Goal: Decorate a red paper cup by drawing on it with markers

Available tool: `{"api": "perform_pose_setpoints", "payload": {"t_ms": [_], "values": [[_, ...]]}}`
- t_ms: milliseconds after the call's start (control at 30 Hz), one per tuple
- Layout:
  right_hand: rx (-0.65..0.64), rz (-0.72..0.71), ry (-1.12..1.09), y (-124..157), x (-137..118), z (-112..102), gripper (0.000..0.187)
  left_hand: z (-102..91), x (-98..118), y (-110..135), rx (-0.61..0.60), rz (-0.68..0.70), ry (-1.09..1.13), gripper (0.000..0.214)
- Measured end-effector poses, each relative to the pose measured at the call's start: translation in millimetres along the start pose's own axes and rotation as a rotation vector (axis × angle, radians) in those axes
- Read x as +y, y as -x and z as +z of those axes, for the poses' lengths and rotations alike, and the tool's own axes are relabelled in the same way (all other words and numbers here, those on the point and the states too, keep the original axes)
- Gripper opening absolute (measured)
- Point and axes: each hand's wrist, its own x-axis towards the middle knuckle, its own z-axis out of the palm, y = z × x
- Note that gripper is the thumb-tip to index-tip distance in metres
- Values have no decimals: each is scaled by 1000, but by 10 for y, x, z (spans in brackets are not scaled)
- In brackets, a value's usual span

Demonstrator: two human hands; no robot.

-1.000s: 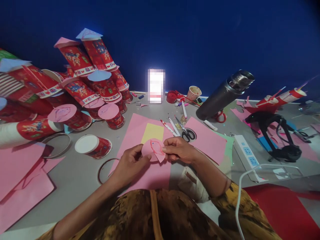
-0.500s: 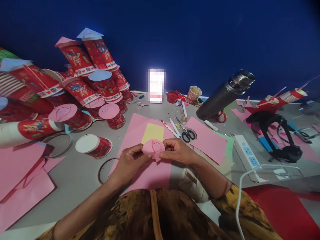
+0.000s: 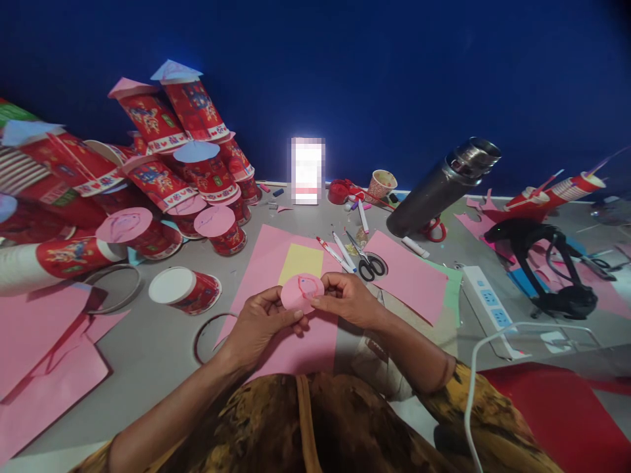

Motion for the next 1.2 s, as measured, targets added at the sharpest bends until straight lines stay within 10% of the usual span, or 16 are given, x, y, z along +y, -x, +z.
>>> {"api": "perform_pose_setpoints", "payload": {"t_ms": [1200], "values": [[-48, 55, -91, -32, 119, 87, 31, -26, -50, -9, 50, 123, -183, 54]]}}
